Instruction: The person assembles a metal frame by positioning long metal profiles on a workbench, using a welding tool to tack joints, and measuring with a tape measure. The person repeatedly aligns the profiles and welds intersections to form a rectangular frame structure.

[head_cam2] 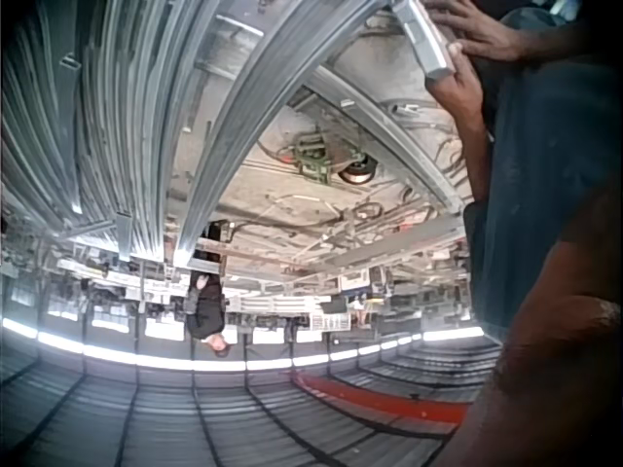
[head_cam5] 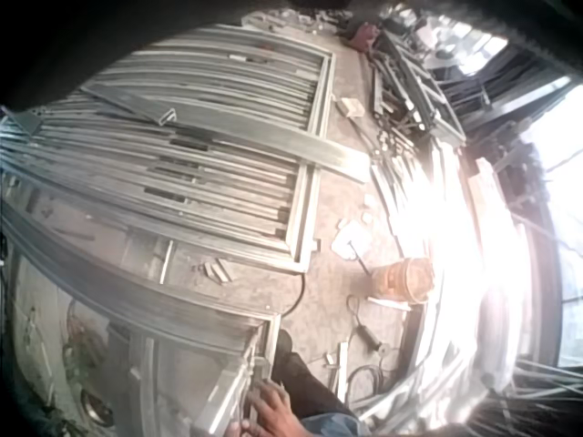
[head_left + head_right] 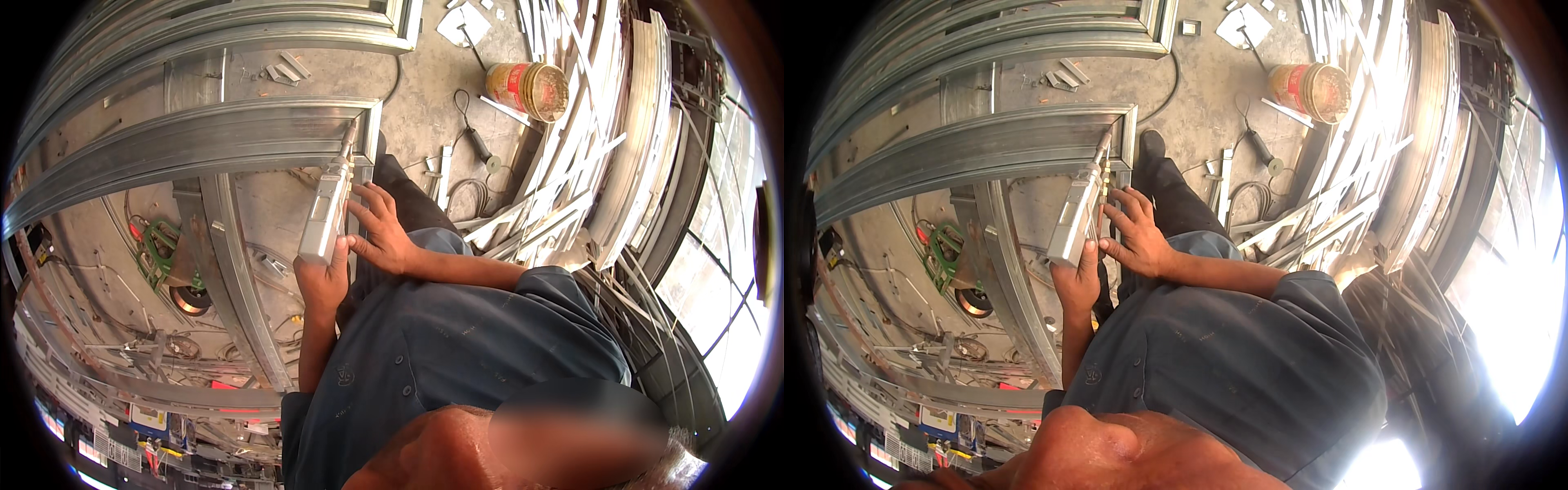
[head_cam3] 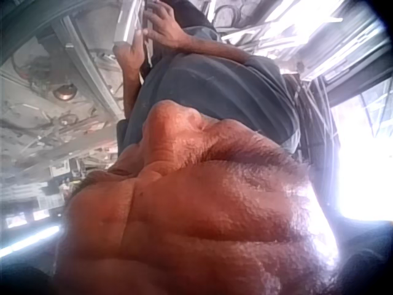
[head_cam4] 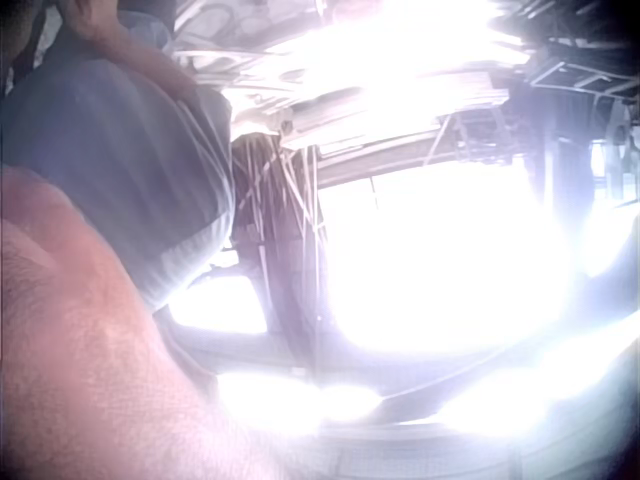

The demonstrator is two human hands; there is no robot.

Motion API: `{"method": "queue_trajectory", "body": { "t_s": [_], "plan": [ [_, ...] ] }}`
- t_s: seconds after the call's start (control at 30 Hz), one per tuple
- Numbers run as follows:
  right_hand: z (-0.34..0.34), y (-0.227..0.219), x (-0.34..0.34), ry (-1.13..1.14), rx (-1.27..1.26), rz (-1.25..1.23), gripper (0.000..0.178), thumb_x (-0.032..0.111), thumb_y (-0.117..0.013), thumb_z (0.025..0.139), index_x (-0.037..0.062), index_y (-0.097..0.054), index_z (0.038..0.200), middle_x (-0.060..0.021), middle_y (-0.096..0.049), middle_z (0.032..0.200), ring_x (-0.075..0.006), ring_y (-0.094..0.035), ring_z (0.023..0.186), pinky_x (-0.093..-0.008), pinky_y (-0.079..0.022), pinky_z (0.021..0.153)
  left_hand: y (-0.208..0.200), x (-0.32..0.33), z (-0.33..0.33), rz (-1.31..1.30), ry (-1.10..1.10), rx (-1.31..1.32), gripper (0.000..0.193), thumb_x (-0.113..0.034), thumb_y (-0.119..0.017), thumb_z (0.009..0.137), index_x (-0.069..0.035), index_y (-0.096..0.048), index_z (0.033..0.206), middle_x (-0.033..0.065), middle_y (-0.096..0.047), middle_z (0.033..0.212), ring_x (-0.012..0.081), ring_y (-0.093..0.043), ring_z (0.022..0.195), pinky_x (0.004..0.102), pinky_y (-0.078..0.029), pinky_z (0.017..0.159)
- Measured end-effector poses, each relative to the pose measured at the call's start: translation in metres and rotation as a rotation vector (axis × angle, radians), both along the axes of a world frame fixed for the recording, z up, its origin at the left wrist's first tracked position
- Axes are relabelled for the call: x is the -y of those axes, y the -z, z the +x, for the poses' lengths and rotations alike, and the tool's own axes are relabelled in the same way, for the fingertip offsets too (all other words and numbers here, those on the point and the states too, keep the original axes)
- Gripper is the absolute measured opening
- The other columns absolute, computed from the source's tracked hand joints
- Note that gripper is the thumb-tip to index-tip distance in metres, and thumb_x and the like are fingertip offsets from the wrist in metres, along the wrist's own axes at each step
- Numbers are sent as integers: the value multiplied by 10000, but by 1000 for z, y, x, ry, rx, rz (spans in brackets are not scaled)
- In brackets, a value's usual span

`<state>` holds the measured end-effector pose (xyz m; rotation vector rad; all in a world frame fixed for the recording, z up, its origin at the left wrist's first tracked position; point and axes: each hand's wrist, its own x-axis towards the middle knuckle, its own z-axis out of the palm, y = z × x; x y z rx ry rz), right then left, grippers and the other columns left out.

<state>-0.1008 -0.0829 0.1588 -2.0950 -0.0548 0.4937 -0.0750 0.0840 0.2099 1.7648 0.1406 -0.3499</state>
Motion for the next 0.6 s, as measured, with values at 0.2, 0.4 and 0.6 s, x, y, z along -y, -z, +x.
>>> {"method": "queue_trajectory", "body": {
  "t_s": [0.2, 0.4, 0.6],
  "plan": [
    [1, 0, -1, 7, 1, -4, 663, 485, -603, 965, 45, -455, 1439, -250, -335, 1519, -491, -214, 1439, -588, -238, 1174, 3, -2, -1, -9, 0, -7, 270, -153, -605, 1005, 76, -635, 1144, 109, -701, 957, 199, -661, 848, 346, -522, 742],
    [0, 1, 0, -2, 7, -7, 664, 480, -609, 962, 44, -456, 1439, -248, -337, 1518, -489, -219, 1435, -591, -236, 1171, 1, -2, -1, -6, 5, -20, 273, -140, -600, 1002, 81, -631, 1160, 120, -704, 987, 212, -667, 881, 350, -524, 769],
    [2, -2, -1, 1, 5, -5, 658, 479, -609, 961, 51, -459, 1438, -246, -336, 1521, -488, -222, 1434, -588, -237, 1168, 0, -1, 0, -17, -2, -6, 285, -122, -591, 1001, 90, -625, 1189, 130, -710, 1028, 221, -674, 923, 353, -526, 806]
  ]
}}
